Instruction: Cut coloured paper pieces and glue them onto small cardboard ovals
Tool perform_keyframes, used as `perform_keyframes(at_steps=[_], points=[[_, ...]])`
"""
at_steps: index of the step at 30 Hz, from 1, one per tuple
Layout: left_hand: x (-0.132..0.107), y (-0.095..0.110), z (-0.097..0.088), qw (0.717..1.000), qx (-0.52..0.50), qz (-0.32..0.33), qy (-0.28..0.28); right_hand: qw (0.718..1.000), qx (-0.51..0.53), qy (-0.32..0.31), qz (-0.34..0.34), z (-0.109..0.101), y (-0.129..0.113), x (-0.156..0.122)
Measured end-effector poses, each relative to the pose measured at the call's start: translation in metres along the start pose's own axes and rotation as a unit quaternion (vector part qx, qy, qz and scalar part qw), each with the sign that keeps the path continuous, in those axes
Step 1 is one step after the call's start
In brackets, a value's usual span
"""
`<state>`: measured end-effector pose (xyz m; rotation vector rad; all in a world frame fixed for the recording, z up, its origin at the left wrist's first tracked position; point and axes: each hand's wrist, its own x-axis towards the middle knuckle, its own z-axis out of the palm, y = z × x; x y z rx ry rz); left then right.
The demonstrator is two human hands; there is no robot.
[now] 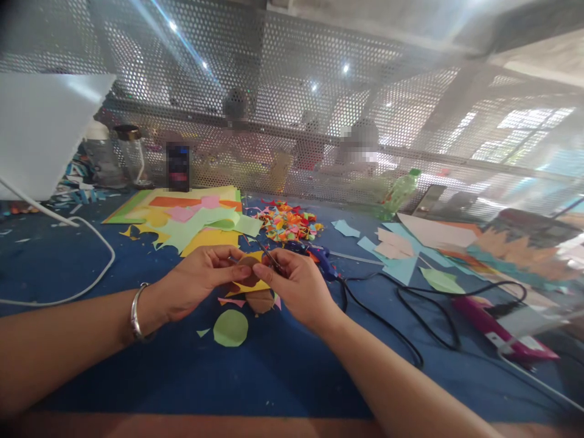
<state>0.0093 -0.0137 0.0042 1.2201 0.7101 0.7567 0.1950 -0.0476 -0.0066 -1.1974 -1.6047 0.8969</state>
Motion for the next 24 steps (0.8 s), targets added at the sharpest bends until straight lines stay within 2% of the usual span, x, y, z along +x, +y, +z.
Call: perform_keyframes(at_steps=[6,15,24], points=[[0.0018,0.0027,-0.0011,0.997,0.045,0.026,0.050,0.999,-0.032,0.020,0.005,-0.0018,-0.0024,-0.0007],[-0.0004,0.0071,-0.0004,0.996,0.050,0.040,0.057,0.998,-0.065,-0.004,0.016,-0.0036,-0.0010,-0.0002],[-0.0014,0.0082,0.0022,0.997,0.036,0.035,0.055,0.998,-0.030,-0.028,0.043,-0.0003,-0.0038,-0.0010]])
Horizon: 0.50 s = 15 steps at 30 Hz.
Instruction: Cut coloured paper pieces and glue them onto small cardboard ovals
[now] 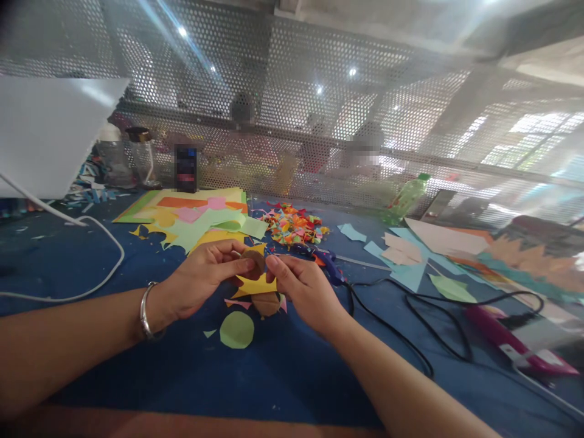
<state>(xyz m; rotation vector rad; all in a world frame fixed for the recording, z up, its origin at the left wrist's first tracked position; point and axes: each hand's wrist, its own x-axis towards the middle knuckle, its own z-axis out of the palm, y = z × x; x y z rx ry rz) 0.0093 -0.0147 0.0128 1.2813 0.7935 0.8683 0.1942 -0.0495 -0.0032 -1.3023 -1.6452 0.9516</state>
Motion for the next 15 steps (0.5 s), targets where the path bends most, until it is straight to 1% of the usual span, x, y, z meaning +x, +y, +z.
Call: perform_keyframes(at_steps=[5,15], points=[[-0.0017,-0.0010,0.0006,1.000,-0.006,-0.003,-0.006,0.999,0.038,-0.009,0.011,0.0014,-0.0014,0.0002],[-0.0016,0.0008,0.0012,1.000,-0.002,-0.008,-0.004,0.999,0.042,-0.013,0.021,0.0005,-0.0015,-0.0008]])
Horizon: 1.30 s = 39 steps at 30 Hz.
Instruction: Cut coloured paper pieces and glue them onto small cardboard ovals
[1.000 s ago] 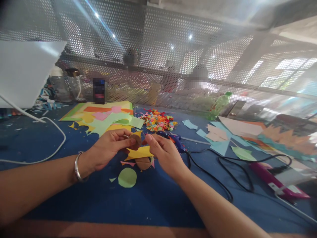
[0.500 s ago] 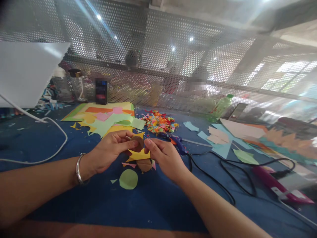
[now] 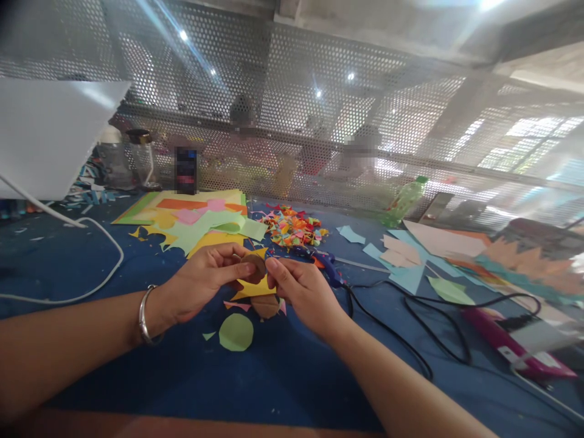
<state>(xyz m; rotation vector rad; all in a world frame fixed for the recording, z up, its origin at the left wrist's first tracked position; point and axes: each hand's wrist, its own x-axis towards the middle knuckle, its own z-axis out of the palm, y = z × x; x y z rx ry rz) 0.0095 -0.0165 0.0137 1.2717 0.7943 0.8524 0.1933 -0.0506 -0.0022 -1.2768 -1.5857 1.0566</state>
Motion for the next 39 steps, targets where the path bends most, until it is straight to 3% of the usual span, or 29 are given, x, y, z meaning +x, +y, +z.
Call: perform_keyframes(at_steps=[10,39], points=[[0.002,-0.005,-0.004,0.999,0.005,0.041,-0.010,1.000,-0.014,-0.003,-0.008,-0.003,0.002,0.002],[0.007,-0.007,-0.009,0.995,0.055,0.077,-0.030,0.997,-0.071,0.006,-0.031,-0.010,0.009,0.003]])
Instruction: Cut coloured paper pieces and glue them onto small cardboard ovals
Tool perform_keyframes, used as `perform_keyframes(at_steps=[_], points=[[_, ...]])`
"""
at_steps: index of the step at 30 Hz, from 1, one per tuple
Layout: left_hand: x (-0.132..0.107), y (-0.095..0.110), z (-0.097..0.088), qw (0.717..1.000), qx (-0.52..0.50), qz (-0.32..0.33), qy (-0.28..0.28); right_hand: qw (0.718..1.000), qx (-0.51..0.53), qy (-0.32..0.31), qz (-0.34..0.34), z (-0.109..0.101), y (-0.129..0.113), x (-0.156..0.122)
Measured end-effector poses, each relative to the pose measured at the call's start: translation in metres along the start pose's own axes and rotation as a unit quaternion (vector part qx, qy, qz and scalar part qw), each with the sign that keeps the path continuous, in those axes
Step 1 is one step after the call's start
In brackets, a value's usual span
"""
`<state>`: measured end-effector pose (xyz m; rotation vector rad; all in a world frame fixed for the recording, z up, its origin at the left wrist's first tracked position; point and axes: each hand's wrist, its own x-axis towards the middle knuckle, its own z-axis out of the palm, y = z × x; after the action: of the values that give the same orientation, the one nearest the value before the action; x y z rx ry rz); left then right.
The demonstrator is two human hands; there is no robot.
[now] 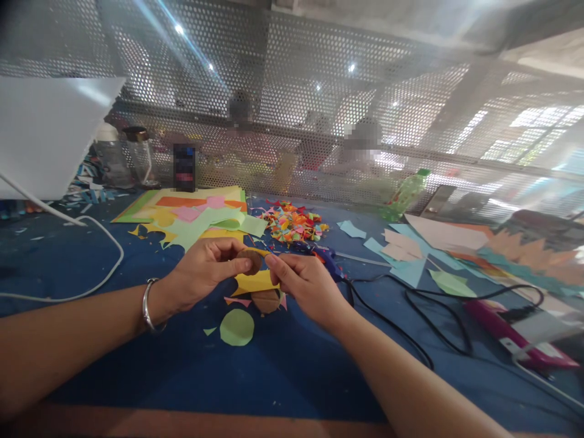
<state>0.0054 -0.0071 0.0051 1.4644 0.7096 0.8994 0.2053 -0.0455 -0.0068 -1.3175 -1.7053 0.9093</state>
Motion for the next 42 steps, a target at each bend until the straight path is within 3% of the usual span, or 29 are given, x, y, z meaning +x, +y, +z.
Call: perform_keyframes(at_steps=[42], points=[[0.0013,-0.0019,-0.0017,0.999,0.006,-0.014,-0.032,0.999,-0.042,0.003,-0.018,-0.0018,-0.0023,-0.0011]])
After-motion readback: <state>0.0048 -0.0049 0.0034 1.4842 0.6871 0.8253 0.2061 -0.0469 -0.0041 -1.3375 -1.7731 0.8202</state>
